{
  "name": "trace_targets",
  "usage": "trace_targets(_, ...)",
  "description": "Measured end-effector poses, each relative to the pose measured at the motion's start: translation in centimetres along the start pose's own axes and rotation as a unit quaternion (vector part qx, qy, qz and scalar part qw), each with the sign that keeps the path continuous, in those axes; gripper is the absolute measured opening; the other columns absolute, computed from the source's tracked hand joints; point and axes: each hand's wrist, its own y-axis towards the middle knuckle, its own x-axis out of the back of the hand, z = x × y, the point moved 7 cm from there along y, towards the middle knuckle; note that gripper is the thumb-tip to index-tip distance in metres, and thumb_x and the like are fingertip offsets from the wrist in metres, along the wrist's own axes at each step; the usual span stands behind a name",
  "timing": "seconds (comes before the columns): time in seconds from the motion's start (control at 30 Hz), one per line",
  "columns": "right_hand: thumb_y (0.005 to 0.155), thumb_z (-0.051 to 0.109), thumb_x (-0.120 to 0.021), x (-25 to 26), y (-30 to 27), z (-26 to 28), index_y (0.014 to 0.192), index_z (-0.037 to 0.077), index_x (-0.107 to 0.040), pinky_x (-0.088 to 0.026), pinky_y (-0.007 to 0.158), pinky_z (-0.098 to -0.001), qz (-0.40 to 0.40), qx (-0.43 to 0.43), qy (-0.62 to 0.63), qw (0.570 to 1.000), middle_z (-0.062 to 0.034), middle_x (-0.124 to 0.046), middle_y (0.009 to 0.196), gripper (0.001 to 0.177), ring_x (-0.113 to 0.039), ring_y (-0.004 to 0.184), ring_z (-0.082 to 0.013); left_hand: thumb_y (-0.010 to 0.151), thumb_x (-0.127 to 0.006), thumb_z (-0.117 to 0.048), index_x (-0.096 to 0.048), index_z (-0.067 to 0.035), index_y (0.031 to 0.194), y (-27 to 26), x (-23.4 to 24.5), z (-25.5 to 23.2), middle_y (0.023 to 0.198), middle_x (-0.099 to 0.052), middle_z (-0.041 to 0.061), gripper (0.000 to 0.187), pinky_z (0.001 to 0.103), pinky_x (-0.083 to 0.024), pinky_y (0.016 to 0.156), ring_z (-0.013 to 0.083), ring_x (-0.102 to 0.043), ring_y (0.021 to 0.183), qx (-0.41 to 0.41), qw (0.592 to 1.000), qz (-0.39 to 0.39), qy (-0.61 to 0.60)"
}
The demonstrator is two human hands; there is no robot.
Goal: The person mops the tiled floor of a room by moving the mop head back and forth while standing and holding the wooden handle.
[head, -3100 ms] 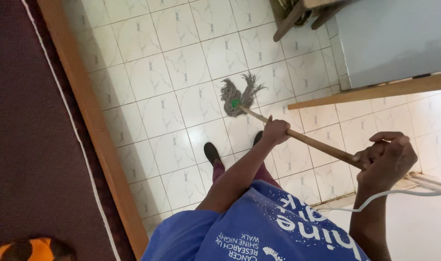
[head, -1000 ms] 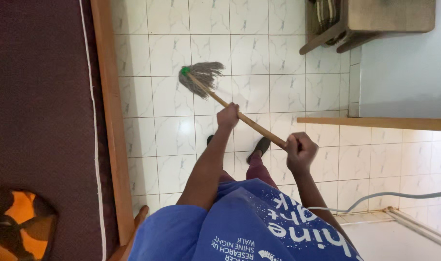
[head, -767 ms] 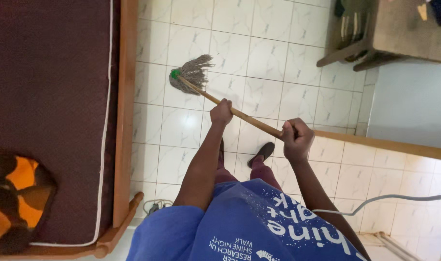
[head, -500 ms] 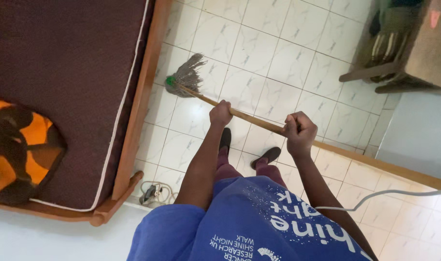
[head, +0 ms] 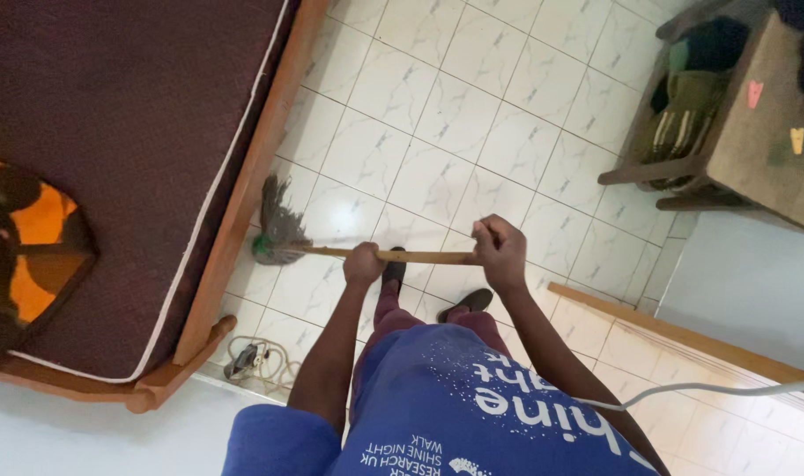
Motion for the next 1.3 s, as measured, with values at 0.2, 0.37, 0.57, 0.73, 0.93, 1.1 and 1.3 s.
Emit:
trace_targets(0.2, 0.103, 0.022, -0.065, 6.1, -2.2, -0.2, 0.086, 0.002, -0.064, -0.047, 0.054, -0.0222, -0.061, -0.044, 0.039, 0.996, 0.0002, -0.058, 0.066, 0.026, -0.058, 0.059, -0.0071, 0.086, -0.066, -0.029, -0.074, -0.016, 0.092, -2.3, -2.3, -6.2, 0.100, -0.075, 0.010, 0.016, 0.052, -0.058, 0.076, 0.0351, -0.072, 0.093, -0.015, 0.999, 0.050, -0.007)
trace_targets(0.37, 0.103, 0.021, -0.065, 11.8, -5.4, 2.5, 0.088, 0.002, -0.066, -0.049, 0.054, -0.0231, -0.118, -0.007, -0.012, 0.993, -0.0015, -0.059, 0.067, 0.024, -0.059, 0.061, -0.0073, 0.082, -0.070, -0.028, -0.074, -0.016, 0.088, -2.2, -2.9, -13.1, 0.093, -0.074, 0.010, 0.014, 0.049, -0.058, 0.074, 0.0344, -0.072, 0.088, -0.110, 0.991, 0.066, -0.023)
trace_targets(0.57, 0.102, 0.019, -0.068, 13.8, -9.5, 6.5, 0.080, 0.005, -0.066, -0.044, 0.049, -0.0233, -0.104, 0.082, -0.123, 0.983, 0.0017, -0.061, 0.067, 0.025, -0.055, 0.056, -0.0057, 0.083, -0.067, -0.021, -0.069, -0.014, 0.085, -2.9, -2.6, -19.4, 0.094, -0.071, 0.006, 0.008, 0.048, -0.056, 0.069, 0.0335, -0.070, 0.084, -0.195, 0.972, -0.026, -0.125)
trace_targets(0.73, 0.091, 0.015, -0.074, 13.9, -12.8, 9.1, 0.085, 0.005, -0.073, -0.026, 0.046, -0.0299, -0.129, 0.067, -0.255, 0.956, -0.0002, -0.040, 0.049, 0.012, -0.034, 0.045, -0.0087, 0.086, -0.068, -0.024, -0.069, -0.016, 0.088, -2.8, -6.3, -23.2, 0.099, -0.069, 0.006, 0.008, 0.046, -0.056, 0.073, 0.0332, -0.069, 0.087, -0.243, 0.957, 0.062, -0.144)
trace_targets(0.93, 0.098, 0.013, -0.072, 15.1, -13.4, 10.9, 0.089, 0.004, -0.071, -0.030, 0.046, -0.0268, -0.209, 0.073, -0.278, 0.935, 0.0006, -0.053, 0.058, 0.013, -0.042, 0.048, -0.0079, 0.080, -0.071, -0.028, -0.068, -0.015, 0.086, -3.0, -10.9, -28.2, 0.097, -0.071, 0.008, 0.014, 0.046, -0.056, 0.078, 0.0336, -0.069, 0.092, -0.340, 0.922, 0.118, -0.145)
trace_targets(1.1, 0.111, 0.014, -0.070, 16.9, -11.9, 11.5, 0.088, 0.002, -0.068, -0.038, 0.049, -0.0225, -0.248, 0.151, -0.213, 0.933, -0.0032, -0.060, 0.064, 0.027, -0.053, 0.053, -0.0071, 0.082, -0.072, -0.038, -0.071, -0.015, 0.082, -3.4, -11.5, -29.5, 0.093, -0.076, 0.009, 0.024, 0.046, -0.057, 0.078, 0.0315, -0.073, 0.091, -0.325, 0.915, 0.233, -0.051)
trace_targets(1.3, 0.116, 0.011, -0.067, 19.2, -11.1, 9.2, 0.088, -0.002, -0.062, -0.046, 0.050, -0.0244, -0.270, 0.127, -0.045, 0.953, -0.0048, -0.057, 0.066, 0.031, -0.056, 0.054, -0.0088, 0.079, -0.070, -0.036, -0.078, -0.019, 0.089, -3.9, -8.5, -27.7, 0.097, -0.077, 0.008, 0.022, 0.047, -0.058, 0.081, 0.0311, -0.073, 0.095, -0.281, 0.928, 0.247, -0.002)
